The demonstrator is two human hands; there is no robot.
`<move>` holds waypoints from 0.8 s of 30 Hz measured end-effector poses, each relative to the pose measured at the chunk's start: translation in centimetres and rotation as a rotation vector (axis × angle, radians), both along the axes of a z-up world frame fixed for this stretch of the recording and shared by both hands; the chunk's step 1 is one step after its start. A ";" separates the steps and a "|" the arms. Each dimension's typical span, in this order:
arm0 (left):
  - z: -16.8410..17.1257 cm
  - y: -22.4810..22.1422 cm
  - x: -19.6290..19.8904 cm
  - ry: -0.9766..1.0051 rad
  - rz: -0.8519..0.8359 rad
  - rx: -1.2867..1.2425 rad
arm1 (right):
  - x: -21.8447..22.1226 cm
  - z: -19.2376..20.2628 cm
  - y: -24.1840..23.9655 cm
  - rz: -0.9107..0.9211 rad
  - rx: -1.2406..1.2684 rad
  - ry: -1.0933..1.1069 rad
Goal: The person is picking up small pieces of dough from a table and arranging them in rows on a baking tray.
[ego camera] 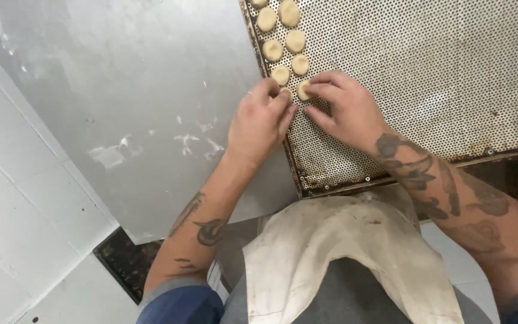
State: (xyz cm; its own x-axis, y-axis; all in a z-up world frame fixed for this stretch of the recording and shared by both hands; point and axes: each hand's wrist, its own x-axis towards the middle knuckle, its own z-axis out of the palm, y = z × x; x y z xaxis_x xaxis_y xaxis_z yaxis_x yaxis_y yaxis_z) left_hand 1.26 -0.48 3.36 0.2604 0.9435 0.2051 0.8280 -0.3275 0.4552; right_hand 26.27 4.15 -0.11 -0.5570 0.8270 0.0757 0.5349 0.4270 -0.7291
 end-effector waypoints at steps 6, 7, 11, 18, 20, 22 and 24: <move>2.6 -2.7 -0.9 -0.449 0.094 -0.318 | 2.5 1.6 -1.1 0.043 -0.196 -0.056; 2.8 -2.9 -1.1 -0.483 0.127 -0.340 | 2.7 0.9 -1.6 0.041 -0.111 -0.020; -3.7 -5.4 0.8 -0.260 0.102 -0.241 | 2.0 -1.4 -2.9 0.038 -0.017 0.018; 0.2 -4.1 1.2 -0.251 0.145 -0.120 | 2.0 -1.1 -4.0 -0.090 -0.067 0.052; 1.7 -3.7 0.9 -0.325 0.142 -0.115 | 2.1 -0.8 -4.2 -0.093 -0.061 0.086; 1.1 -3.9 1.3 -0.273 0.006 -0.105 | 2.0 -0.9 -3.9 -0.052 0.025 0.127; -0.8 -3.9 2.2 -0.115 0.001 -0.034 | 2.0 -2.3 -4.3 -0.070 0.023 0.146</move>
State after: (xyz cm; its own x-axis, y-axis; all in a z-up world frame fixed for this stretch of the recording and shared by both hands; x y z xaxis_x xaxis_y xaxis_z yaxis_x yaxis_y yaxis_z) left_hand 3.43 -4.39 2.57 0.2356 0.9508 0.2013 0.7702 -0.3090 0.5580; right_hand 28.24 -0.13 -2.40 -0.4799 0.8605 0.1711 0.4528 0.4100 -0.7918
